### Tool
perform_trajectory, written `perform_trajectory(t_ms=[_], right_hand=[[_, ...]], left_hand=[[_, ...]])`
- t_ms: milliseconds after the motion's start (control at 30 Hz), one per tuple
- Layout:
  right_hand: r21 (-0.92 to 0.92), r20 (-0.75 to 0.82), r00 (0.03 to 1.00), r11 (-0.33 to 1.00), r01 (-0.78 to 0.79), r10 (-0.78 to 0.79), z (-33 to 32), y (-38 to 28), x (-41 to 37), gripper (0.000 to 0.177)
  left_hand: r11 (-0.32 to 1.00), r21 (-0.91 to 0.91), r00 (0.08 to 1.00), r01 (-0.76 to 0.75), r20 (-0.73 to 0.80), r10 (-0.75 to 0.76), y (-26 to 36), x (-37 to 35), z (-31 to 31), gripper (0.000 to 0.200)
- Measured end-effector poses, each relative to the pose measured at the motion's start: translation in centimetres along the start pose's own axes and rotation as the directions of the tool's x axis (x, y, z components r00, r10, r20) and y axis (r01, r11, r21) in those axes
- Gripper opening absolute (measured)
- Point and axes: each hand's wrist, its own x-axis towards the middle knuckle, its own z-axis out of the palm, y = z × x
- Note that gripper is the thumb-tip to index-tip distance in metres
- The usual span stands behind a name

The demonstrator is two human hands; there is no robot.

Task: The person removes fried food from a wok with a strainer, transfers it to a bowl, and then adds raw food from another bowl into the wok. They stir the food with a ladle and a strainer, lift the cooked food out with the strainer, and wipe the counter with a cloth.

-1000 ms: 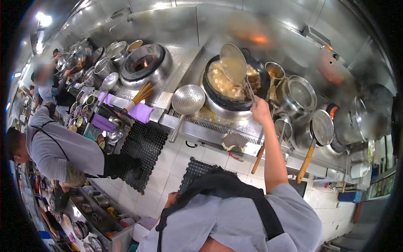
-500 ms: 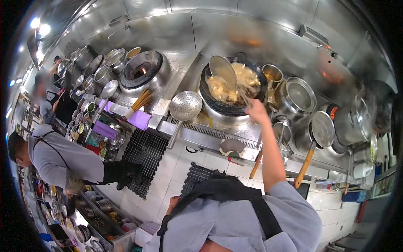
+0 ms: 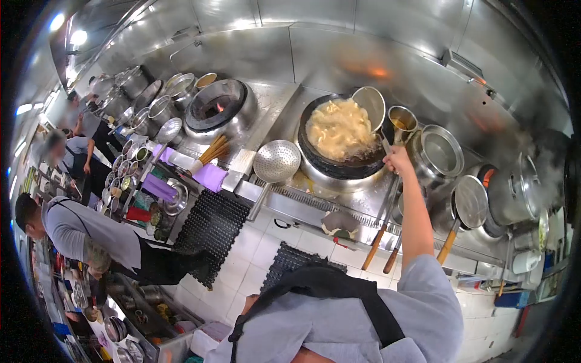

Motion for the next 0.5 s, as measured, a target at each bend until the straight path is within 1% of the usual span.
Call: perform_trajectory(t_ms=[67, 100, 133, 167, 200, 233, 267, 300, 333, 367, 433, 467, 500], right_hand=[[0.234, 0.034, 0.999, 0.972, 0.019, -0.028, 2.2, 2.1, 1.2, 0.009], [0.267, 0.102, 0.994, 0.962, -0.053, 0.026, 2.6, 0.9, -0.4, 0.011], [0.266, 0.105, 0.994, 0.964, -0.031, 0.003, 3.1, 1.0, -0.8, 0.012], [0.262, 0.108, 0.994, 0.965, -0.011, -0.018, 3.5, 1.0, -1.1, 0.012], [0.257, 0.109, 0.993, 0.966, 0.009, -0.038, 3.7, 1.1, -1.4, 0.013], [0.212, 0.086, 0.995, 0.977, 0.026, -0.045, 4.1, 0.2, -2.7, 0.017], [0.191, 0.067, 0.994, 0.979, 0.073, -0.087, 4.5, -0.4, -3.9, 0.02], [0.17, 0.049, 0.99, 0.978, 0.121, -0.131, 4.8, -0.7, -4.8, 0.024], [0.149, 0.03, 0.984, 0.974, 0.169, -0.175, 5.3, -1.4, -5.7, 0.028], [0.026, -0.011, 0.975, 0.975, 0.222, -0.221, 5.6, -2.2, -6.6, 0.031], [-0.225, -0.077, 0.944, 0.928, 0.297, -0.321, 6.5, -3.8, -8.8, 0.04], [-0.352, -0.099, 0.905, 0.865, 0.357, -0.413, 7.5, -4.1, -9.8, 0.043], [-0.475, -0.105, 0.858, 0.783, 0.401, -0.503, 8.5, -4.2, -11.0, 0.046]], left_hand=[[0.977, -0.193, 0.995, 0.097, -0.011, -0.101, 0.4, 0.0, -0.2, 0.017], [0.923, -0.347, 0.986, 0.164, 0.038, -0.161, -0.6, 0.4, -0.1, 0.017], [0.841, -0.487, 0.971, 0.235, 0.086, -0.221, -1.4, 0.8, 0.0, 0.017], [0.731, -0.613, 0.952, 0.301, 0.151, -0.265, -2.1, 1.0, 0.2, 0.018], [0.944, -0.318, 0.996, 0.089, 0.057, -0.075, -2.1, 1.0, 0.0, 0.019], [0.99, 0.031, 0.99, -0.141, 0.036, 0.139, -2.3, 1.0, -0.4, 0.019], [0.86, 0.372, 0.936, -0.348, 0.092, 0.34, -2.5, 1.0, -0.5, 0.021], [0.986, 0.123, 0.993, -0.115, 0.027, 0.112, -2.4, 0.9, -0.5, 0.021], [0.981, -0.142, 0.991, 0.133, 0.028, -0.13, -2.5, 0.9, -0.4, 0.022], [0.847, -0.387, 0.93, 0.363, 0.093, -0.356, -2.6, 0.9, -0.5, 0.023], [0.929, -0.251, 0.959, 0.272, -0.013, -0.284, -2.4, 0.6, -1.2, 0.022], [0.958, -0.177, 0.969, 0.225, -0.059, -0.238, -2.7, 0.4, -1.5, 0.022], [0.959, -0.183, 0.973, 0.217, -0.034, -0.226, -2.6, 0.3, -1.8, 0.021]])
